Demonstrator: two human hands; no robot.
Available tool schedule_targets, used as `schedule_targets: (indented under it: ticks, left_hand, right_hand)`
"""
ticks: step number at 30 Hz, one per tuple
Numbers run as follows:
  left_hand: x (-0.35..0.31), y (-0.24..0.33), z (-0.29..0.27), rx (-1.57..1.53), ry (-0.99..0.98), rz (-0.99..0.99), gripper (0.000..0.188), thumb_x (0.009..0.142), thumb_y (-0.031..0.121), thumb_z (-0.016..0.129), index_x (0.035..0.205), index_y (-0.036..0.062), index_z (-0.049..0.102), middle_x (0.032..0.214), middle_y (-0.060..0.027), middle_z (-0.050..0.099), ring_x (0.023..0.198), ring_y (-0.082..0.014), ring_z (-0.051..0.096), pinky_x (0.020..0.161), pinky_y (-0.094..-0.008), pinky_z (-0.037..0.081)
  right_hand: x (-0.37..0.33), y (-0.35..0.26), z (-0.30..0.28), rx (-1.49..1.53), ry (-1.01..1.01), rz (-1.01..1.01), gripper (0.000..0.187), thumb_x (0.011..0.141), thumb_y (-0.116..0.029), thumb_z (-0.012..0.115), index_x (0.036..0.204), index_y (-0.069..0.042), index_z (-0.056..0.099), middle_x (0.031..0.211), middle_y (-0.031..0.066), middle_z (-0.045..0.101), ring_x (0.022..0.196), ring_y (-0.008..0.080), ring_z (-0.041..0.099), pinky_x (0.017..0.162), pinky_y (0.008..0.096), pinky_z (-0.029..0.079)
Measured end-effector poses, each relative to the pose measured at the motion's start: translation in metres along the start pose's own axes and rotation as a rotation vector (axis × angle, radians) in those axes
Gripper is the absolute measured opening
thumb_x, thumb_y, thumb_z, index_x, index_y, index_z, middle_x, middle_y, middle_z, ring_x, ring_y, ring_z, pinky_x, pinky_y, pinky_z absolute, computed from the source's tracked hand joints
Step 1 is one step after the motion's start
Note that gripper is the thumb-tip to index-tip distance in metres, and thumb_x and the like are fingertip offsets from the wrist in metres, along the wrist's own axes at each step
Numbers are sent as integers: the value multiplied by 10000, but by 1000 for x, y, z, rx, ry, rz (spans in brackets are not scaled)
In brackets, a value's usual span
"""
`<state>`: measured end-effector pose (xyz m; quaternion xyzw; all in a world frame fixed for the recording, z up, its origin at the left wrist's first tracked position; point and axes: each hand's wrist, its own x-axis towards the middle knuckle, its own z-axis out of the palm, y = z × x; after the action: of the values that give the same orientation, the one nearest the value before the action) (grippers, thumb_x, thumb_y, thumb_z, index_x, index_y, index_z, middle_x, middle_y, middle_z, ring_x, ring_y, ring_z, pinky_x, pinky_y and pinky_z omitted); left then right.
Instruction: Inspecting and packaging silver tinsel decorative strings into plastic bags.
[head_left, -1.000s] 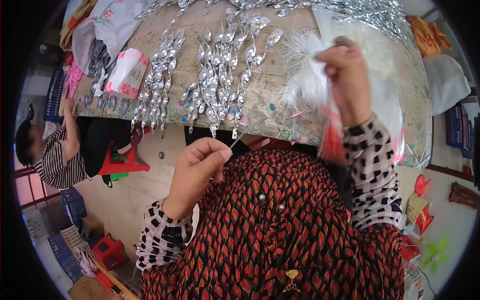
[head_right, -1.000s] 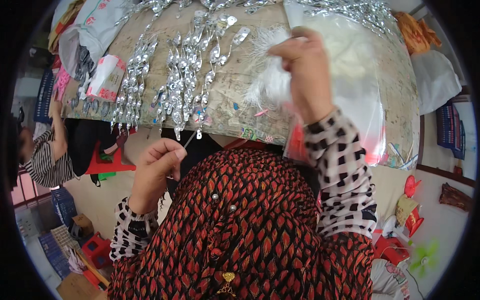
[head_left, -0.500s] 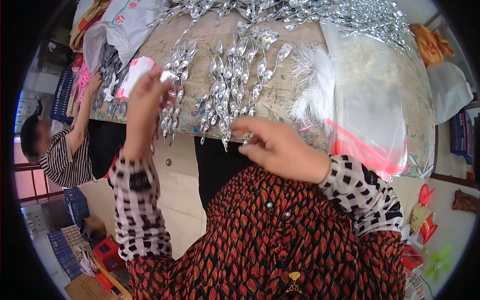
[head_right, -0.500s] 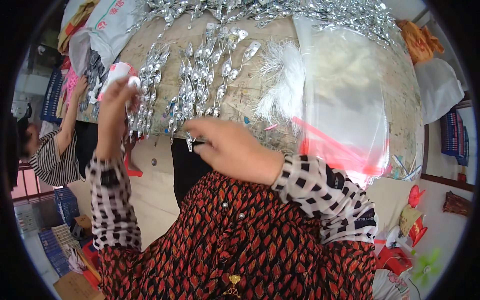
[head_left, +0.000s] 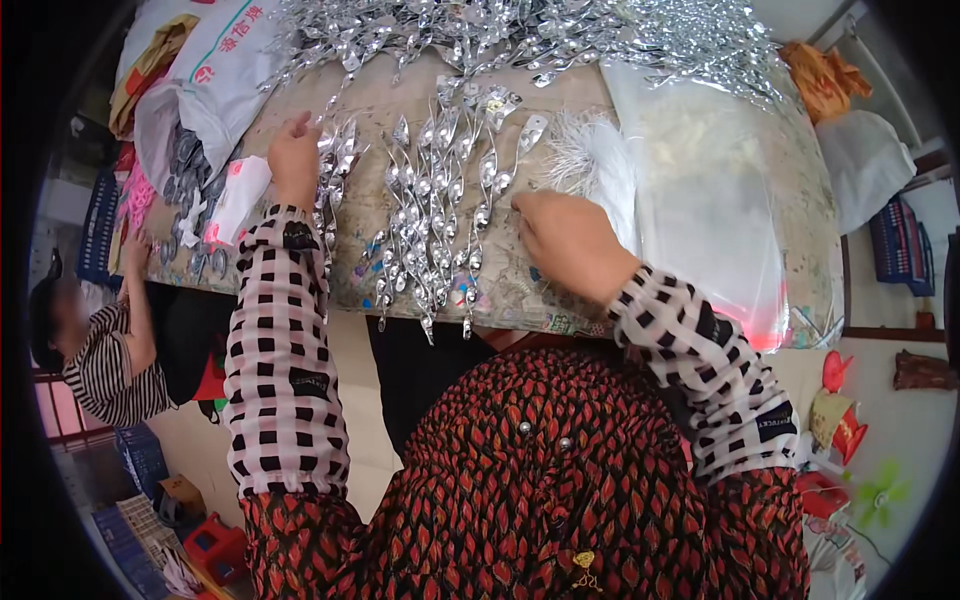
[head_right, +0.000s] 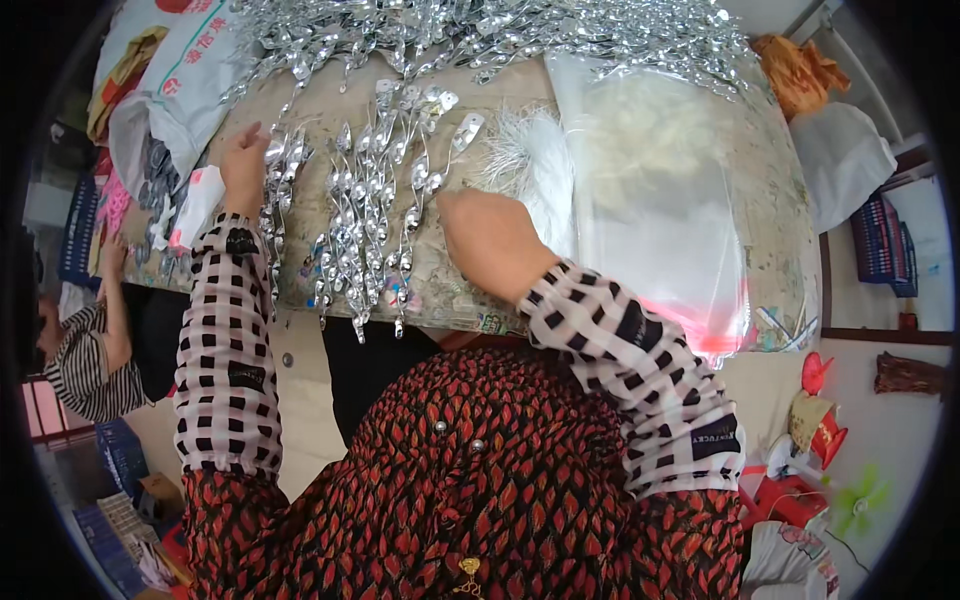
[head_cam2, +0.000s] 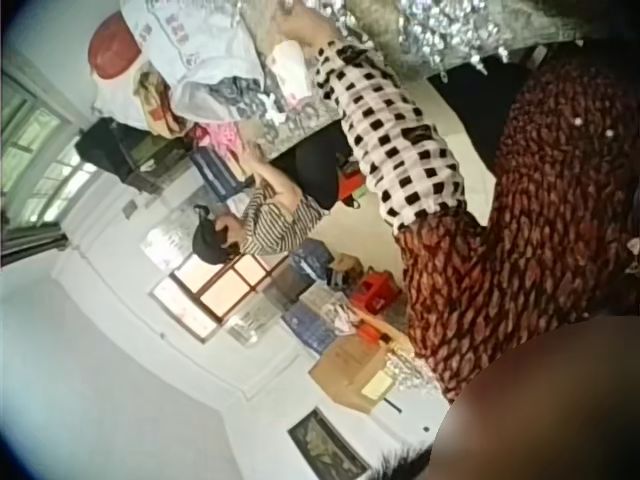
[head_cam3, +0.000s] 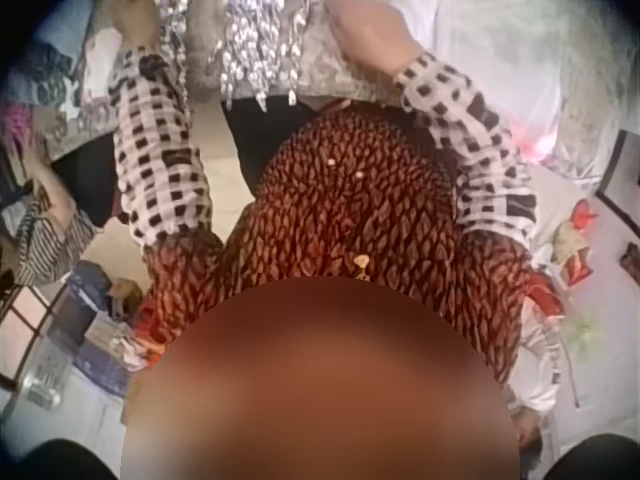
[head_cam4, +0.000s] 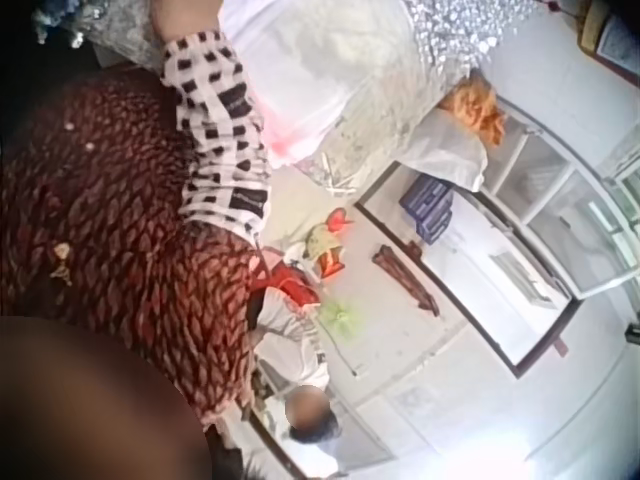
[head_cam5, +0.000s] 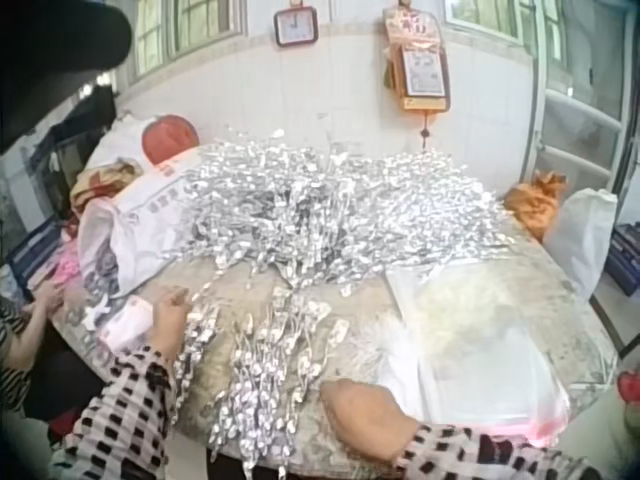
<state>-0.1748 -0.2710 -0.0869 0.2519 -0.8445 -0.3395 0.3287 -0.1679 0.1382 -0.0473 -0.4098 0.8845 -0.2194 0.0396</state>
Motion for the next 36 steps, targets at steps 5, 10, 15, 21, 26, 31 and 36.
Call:
schedule_targets:
  ticks: [5,10,15,21,26,31,36]
  left_hand:
    - [-34,35,-1,97,0,191,329,818,174,640,1134,83,659,855,-92,670,749,-196,602,729,-310,471]
    - [-93,74,1,-185,-266,64,289,850,164,615,1113,49,647,808,-104,660,696,-190,598,667,-307,473]
    - [-128,91,20,-2,-424,25,419,830,212,654,1177,-14,587,781,-108,665,664,-130,603,600,-289,463]
    - [-124,90,29,-214,-612,-86,523,815,206,662,1277,5,518,777,-82,671,592,-122,597,549,-261,455]
    - [-125,82,29,-179,-544,94,545,810,191,674,1297,15,501,910,-125,660,645,-110,584,591,-243,462]
    - [-133,98,24,-301,-591,-104,606,813,286,683,1310,3,483,934,-119,595,715,-155,572,648,-290,460]
    - [-131,90,27,12,-514,102,607,829,363,657,1285,-5,499,978,-132,566,765,-192,534,695,-311,441]
  right_hand:
    - [29,8,8,-217,92,-13,167,793,-74,530,944,-14,567,851,186,585,736,351,623,629,426,501]
    - [46,19,16,-396,126,-96,165,771,-73,548,926,-28,578,865,153,591,765,309,626,626,403,507]
    - [50,25,19,-490,40,-210,130,761,-91,549,878,-54,589,861,120,598,776,288,619,661,393,501]
    - [40,27,5,-359,113,-322,95,765,-95,549,856,-91,577,834,103,591,786,287,616,683,403,496]
    - [30,31,-1,-308,106,-307,90,766,-91,541,850,-80,573,821,108,585,771,297,615,664,405,490]
    - [17,35,-6,-249,83,-327,80,764,-103,549,834,-83,581,814,112,582,743,304,613,648,398,487]
    - [19,27,-13,-252,118,-367,63,779,-114,537,783,-81,590,795,109,579,770,291,608,666,403,477]
